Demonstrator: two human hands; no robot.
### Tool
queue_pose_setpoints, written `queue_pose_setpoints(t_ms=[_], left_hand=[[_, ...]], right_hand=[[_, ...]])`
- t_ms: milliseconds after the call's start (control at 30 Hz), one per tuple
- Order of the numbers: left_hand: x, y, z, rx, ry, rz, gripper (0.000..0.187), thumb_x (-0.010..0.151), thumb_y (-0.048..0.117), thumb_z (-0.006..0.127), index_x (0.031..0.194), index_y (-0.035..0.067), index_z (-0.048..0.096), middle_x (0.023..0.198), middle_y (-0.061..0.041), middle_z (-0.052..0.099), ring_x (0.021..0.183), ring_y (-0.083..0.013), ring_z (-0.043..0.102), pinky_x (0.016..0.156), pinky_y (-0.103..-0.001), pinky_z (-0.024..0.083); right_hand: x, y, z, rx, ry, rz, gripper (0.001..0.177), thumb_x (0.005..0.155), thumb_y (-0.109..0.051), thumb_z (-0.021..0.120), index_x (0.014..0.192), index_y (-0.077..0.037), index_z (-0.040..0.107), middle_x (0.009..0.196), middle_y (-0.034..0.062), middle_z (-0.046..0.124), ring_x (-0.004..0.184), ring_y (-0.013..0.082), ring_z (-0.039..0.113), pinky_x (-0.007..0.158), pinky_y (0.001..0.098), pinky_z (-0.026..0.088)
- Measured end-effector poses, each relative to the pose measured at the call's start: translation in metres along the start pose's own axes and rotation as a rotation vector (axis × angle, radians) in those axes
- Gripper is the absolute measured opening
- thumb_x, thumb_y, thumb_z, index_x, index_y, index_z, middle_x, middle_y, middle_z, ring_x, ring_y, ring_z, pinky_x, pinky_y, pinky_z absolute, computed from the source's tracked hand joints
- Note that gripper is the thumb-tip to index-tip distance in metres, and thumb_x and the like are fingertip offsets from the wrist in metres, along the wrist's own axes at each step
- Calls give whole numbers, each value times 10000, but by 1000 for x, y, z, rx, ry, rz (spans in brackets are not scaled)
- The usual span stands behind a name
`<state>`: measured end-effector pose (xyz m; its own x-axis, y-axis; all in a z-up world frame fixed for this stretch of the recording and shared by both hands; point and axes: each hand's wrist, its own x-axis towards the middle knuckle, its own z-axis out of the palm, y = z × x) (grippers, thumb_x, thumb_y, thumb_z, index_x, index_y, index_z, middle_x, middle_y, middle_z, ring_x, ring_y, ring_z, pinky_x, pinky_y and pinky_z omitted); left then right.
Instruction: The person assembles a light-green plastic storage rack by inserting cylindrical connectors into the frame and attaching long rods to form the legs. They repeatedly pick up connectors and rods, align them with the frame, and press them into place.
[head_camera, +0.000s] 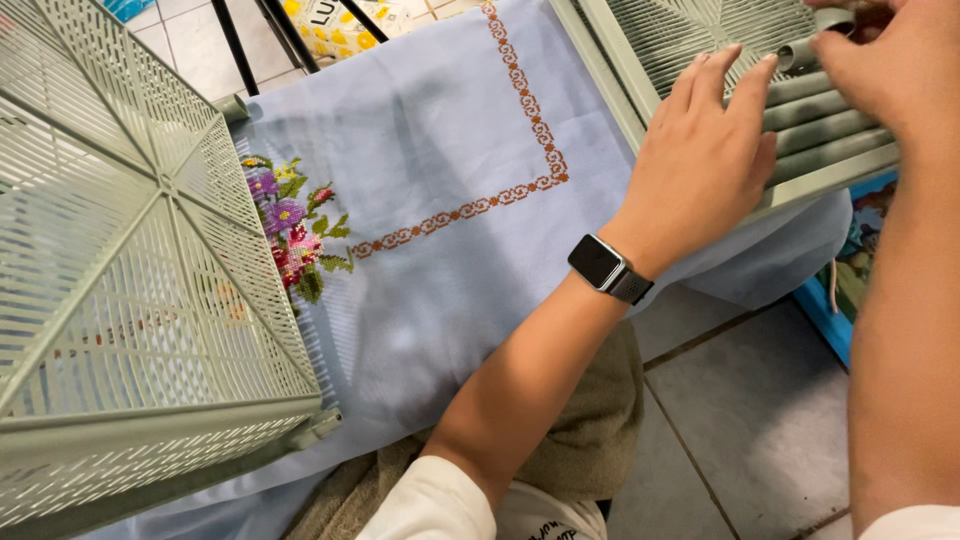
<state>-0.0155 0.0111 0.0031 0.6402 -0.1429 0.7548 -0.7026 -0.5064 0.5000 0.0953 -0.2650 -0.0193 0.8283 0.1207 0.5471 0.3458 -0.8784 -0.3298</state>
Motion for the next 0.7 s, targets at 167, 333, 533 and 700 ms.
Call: queue_pose_setpoints(t_ms=[167, 333, 533, 700], left_hand=[[-2, 1, -5, -108, 16, -15, 689, 885, 158, 690, 1492, 35, 390, 1491, -273, 445, 1410, -429, 464, 1218, -469, 407], [-4, 0, -7, -134, 12, -40, 771, 915, 151, 693, 1576, 67, 305, 1500, -254, 425, 1393, -401, 470, 1201, -435, 408], [-4, 2, -12, -175, 74, -21, 870, 883, 105, 674, 1610, 94, 197, 1556, -272, 378, 1340, -424, 487, 1160, -442, 420], [-4, -2, -9, -125, 5, 28, 790, 879, 61, 661, 1577, 131, 298, 1526, -183, 465, 1209, -337, 581, 1068, -425, 470]], right_hand=[[-15, -95, -31, 173, -10, -150, 260, 983, 89, 741, 1221, 5, 677, 1018, 117, 704, 907, 118, 666, 815, 258, 544], [-25, -154, -51, 304, -37, 27, 239, 1013, 37, 762, 1223, -28, 668, 958, 84, 678, 821, 62, 634, 705, 206, 483], [-33, -172, -59, 416, -135, 147, 310, 944, 54, 672, 1238, -32, 617, 912, 61, 682, 716, 25, 582, 608, 190, 421], [-35, -166, -60, 311, -231, 137, 466, 862, 82, 684, 1299, 32, 529, 943, 120, 681, 704, 69, 566, 559, 229, 439]])
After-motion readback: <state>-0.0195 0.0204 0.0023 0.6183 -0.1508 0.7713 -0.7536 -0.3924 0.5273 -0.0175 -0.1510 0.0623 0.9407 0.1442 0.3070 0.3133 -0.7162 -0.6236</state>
